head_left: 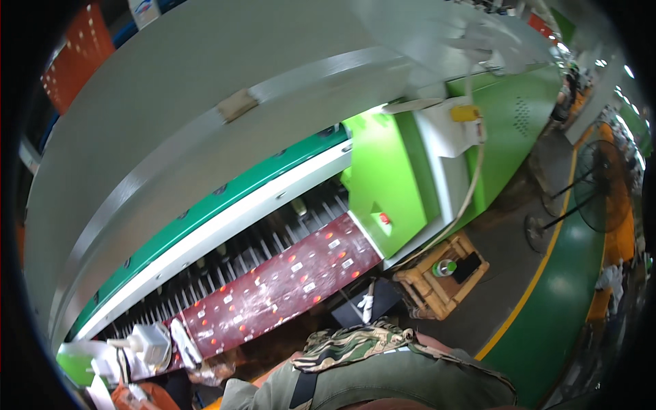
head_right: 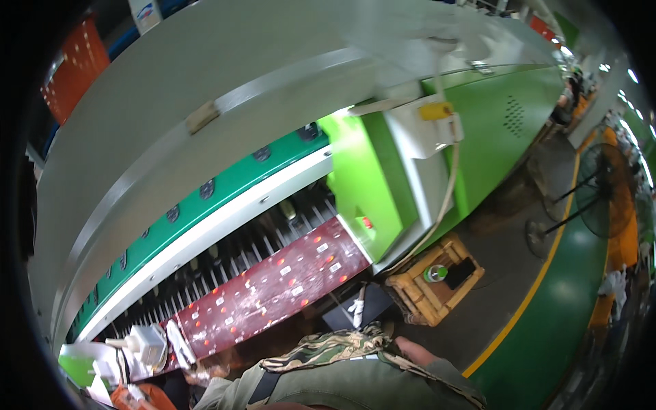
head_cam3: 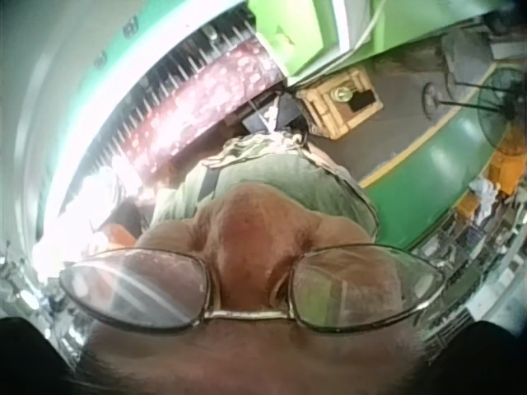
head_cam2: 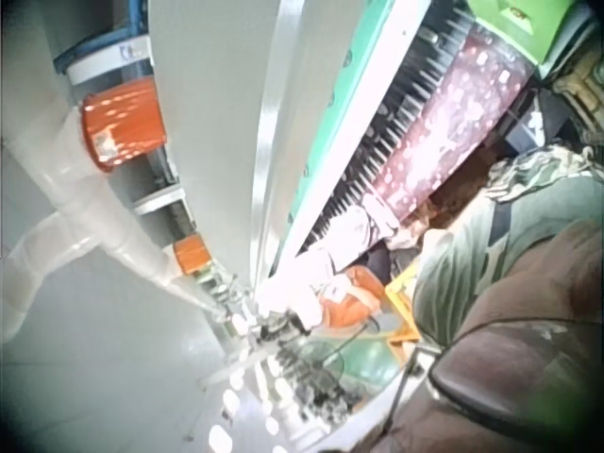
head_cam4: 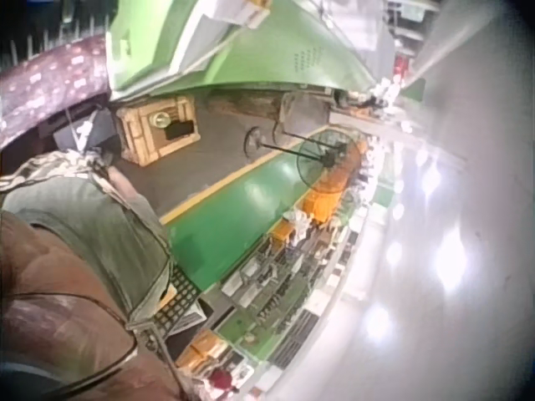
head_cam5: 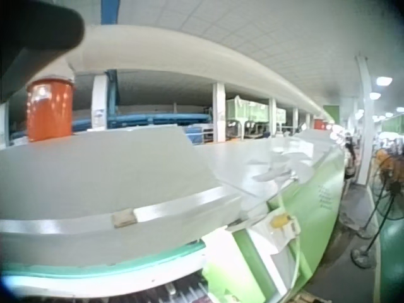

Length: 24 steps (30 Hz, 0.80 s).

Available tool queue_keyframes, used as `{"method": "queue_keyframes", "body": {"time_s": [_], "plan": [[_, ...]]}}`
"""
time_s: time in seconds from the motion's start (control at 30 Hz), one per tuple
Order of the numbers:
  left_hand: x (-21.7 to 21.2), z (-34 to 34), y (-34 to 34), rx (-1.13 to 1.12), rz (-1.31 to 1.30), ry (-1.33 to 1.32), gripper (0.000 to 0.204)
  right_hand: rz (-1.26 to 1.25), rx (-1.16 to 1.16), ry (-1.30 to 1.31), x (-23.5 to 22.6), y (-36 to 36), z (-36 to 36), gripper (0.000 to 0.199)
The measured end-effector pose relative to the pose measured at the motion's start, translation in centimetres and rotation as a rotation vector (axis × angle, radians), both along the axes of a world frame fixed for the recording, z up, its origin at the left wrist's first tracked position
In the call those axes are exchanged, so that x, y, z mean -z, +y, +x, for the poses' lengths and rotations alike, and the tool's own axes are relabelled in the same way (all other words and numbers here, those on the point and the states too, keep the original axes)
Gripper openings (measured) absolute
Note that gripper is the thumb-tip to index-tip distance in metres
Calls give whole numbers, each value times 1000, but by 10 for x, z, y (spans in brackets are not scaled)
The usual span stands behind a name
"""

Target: The person is using a hammer to secure and shape the sole of a shoe while it is on a shoe last.

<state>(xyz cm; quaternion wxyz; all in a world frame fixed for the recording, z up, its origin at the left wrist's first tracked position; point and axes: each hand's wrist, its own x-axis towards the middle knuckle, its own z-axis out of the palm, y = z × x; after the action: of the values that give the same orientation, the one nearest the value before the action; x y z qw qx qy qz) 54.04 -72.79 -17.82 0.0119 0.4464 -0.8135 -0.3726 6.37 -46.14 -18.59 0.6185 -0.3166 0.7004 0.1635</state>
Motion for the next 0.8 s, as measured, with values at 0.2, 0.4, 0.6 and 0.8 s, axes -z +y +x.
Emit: {"method": "queue_keyframes", "body": {"time_s": [0.2,0.4,0.6,0.8], "plan": [[20,-41,-33,272,123,54,32,-215,-29,-400,61,36,-10,28],[67,3,-23,588,352,19,28,-38,-119,-458,134,35,30,14],[145,92,74,792,627,54,25,-123,-402,-596,149,49,77,19],[138,150,206,559,768,-64,18,277,14,-534,61,19,113,29]]}}
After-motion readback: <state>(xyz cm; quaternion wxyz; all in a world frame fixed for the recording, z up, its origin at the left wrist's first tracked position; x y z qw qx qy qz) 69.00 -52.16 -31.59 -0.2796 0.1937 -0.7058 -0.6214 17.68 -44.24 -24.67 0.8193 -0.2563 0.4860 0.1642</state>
